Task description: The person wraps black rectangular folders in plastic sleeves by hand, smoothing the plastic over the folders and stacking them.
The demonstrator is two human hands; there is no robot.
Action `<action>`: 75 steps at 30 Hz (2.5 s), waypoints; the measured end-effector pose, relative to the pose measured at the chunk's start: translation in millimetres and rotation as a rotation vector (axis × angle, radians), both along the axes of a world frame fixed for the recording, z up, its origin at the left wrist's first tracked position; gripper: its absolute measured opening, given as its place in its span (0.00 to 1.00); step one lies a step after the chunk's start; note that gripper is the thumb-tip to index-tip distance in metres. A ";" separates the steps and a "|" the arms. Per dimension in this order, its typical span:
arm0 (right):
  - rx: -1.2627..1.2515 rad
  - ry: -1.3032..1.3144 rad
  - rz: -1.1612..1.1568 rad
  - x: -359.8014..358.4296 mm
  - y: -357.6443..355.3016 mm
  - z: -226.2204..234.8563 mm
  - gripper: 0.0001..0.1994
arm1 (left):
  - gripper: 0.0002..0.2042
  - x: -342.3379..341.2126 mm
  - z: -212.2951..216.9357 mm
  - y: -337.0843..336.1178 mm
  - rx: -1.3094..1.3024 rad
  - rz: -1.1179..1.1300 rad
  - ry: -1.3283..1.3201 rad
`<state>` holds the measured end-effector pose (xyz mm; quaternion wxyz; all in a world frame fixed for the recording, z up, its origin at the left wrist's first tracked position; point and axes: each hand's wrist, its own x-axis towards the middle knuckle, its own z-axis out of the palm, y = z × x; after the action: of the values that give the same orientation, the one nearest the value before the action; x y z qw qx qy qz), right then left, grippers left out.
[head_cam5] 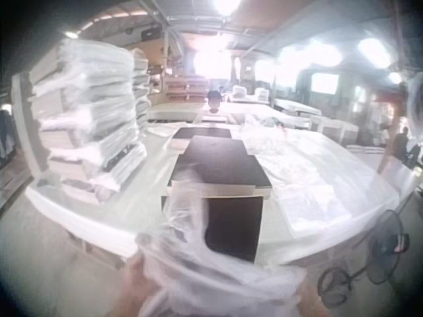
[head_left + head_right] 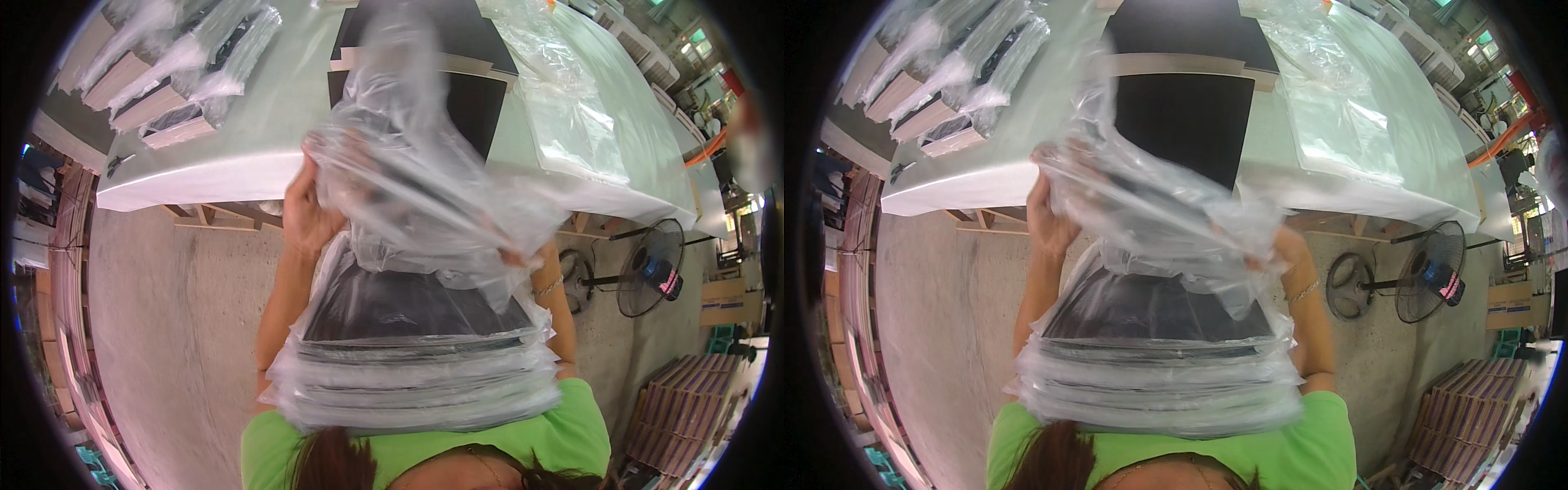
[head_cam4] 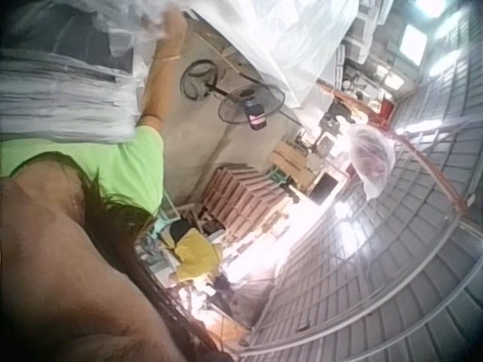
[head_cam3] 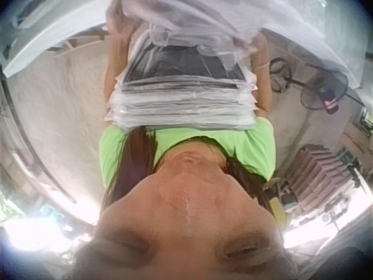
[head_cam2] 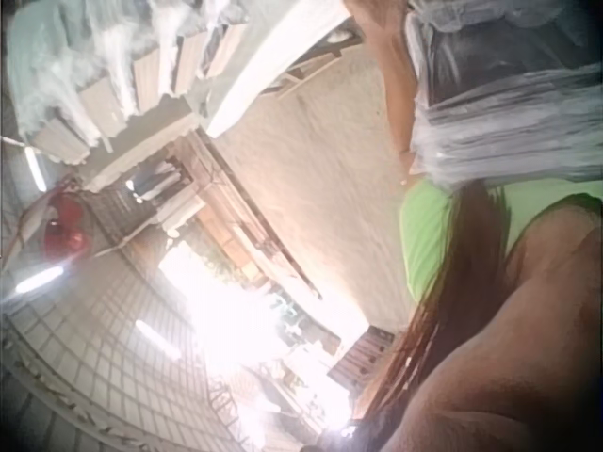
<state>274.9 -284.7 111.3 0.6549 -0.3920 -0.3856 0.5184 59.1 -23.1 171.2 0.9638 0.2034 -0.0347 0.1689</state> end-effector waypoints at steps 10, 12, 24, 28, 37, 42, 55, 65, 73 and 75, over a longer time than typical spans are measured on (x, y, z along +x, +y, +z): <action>0.531 0.813 0.144 -5.2 33.4 64.0 0.25 | 0.30 -14.0 -65.9 6.5 0.449 -0.522 -0.041; 0.575 0.949 0.141 -21.7 47.8 85.5 0.24 | 0.32 -23.0 -84.2 12.8 0.608 -0.353 -0.050; -0.096 -0.016 -0.574 38.7 8.4 98.3 0.34 | 0.23 -19.9 -2.8 14.3 0.582 0.025 0.144; -0.175 -0.726 -0.994 40.6 43.1 108.0 0.24 | 0.15 27.0 8.6 32.6 0.788 0.460 0.423; -0.139 -1.348 -1.177 59.4 111.5 97.9 0.30 | 0.34 60.5 34.4 61.8 1.940 1.131 0.728; -0.081 -1.377 -1.126 52.2 107.5 92.9 0.32 | 0.36 37.9 36.9 45.6 1.825 1.147 0.718; 0.093 0.161 -0.615 30.3 56.4 115.9 0.12 | 0.24 -3.1 69.4 30.3 0.401 0.328 0.348; -0.272 -0.960 -0.333 68.5 -33.3 -79.4 0.06 | 0.13 -43.2 -70.0 43.8 0.155 -0.119 0.592; -0.181 0.151 -0.505 1.6 -24.1 -99.3 0.12 | 0.11 -66.0 -162.9 -5.8 0.921 0.165 0.796; -0.088 -0.012 -0.684 14.3 -35.4 -113.2 0.14 | 0.12 -55.1 -155.6 2.7 0.947 0.162 0.952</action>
<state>289.2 -320.0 -1.9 0.7711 -0.5293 -0.2129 0.2825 4.1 -20.4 15.5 0.6651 0.6580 0.3390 0.0989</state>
